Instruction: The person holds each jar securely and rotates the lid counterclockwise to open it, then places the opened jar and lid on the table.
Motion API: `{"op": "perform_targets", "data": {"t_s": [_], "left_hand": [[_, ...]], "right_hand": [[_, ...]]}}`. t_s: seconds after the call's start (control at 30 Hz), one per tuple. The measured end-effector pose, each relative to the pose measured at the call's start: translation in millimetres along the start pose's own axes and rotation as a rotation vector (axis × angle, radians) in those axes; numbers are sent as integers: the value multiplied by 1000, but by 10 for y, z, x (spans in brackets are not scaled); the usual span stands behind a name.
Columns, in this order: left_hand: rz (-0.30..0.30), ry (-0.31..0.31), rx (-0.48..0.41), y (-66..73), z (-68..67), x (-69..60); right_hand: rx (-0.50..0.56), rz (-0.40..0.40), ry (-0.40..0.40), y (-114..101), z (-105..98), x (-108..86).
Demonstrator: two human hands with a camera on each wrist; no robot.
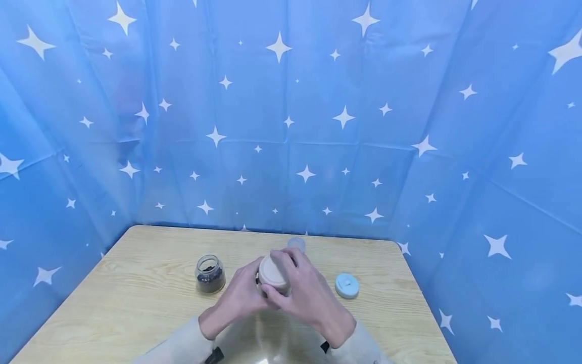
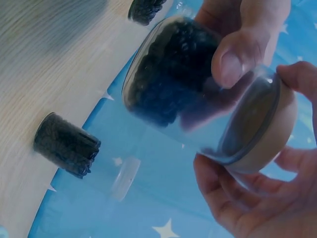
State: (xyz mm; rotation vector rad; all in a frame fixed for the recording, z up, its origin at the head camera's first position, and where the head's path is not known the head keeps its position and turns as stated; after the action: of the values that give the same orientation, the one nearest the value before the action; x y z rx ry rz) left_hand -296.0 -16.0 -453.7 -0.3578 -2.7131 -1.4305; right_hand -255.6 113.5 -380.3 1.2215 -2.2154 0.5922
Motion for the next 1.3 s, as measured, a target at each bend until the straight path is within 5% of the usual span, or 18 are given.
{"op": "perform_targets", "data": {"t_s": [0.47,1.3], "left_hand": [[11,14,38,29,65,-11],[35,-29,21,4,107,-82]], "right_hand": [[-133,67,5,-66,7,-64],[-16,-1,19,-80,-12,-67]]}}
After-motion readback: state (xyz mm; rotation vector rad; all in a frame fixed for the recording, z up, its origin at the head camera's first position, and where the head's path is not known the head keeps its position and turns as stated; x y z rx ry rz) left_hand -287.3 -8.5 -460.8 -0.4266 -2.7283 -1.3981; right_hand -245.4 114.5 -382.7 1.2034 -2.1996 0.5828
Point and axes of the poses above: each hand's wrist, its own x-axis towards the middle knuckle, its own z-axis out of the palm, y = z × x, the point moved 10 cm from there along x, towards the middle knuckle, and after that the axes turned 15 degrees about -z, right-handed, at the moved point
